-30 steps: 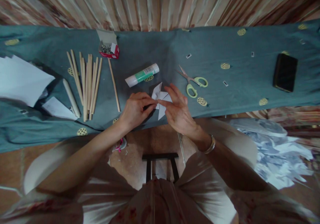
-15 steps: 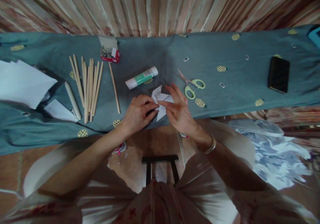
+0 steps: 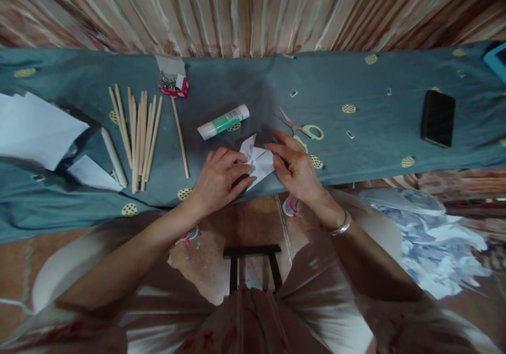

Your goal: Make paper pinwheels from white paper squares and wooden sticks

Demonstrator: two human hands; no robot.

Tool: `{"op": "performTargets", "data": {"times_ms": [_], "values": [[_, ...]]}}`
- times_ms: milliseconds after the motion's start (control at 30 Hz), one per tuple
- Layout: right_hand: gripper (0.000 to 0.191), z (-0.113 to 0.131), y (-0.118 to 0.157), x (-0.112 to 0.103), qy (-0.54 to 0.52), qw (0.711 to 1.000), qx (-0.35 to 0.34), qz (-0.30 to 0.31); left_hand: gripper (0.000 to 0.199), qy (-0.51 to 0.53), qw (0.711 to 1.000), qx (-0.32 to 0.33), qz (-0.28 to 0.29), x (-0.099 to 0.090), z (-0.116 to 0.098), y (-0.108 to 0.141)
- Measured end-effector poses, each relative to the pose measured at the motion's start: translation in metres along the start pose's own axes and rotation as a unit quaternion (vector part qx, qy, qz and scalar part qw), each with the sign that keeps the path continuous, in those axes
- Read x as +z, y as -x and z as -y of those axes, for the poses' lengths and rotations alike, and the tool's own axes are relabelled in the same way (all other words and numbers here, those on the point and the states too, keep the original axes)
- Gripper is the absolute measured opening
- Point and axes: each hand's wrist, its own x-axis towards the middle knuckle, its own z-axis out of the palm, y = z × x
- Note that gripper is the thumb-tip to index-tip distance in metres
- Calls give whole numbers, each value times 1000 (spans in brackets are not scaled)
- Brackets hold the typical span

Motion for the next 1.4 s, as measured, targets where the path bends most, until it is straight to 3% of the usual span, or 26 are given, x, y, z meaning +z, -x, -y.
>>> {"op": "performTargets", "data": {"times_ms": [267,467,667,1200,1300,1400], "values": [[35,0,2,0,-14,1000,3,-16,20,12,1000,-4,12,1,0,0],[33,-2,3,1,-26,999,22,-23,42,52,997,-53,30,3,1,3],[13,-4,0,2,-12,999,39,-33,55,26,998,-22,53,7,-4,3],[9,-9,4,-7,-12,998,44,-42,23,-39,997,50,47,3,-13,-2],[3,-11,5,-8,-9,998,43,-39,21,-26,998,44,47,3,-12,-2],[13,-13,5,-11,-31,998,40,-34,22,-6,999,30,41,3,-9,0]]}}
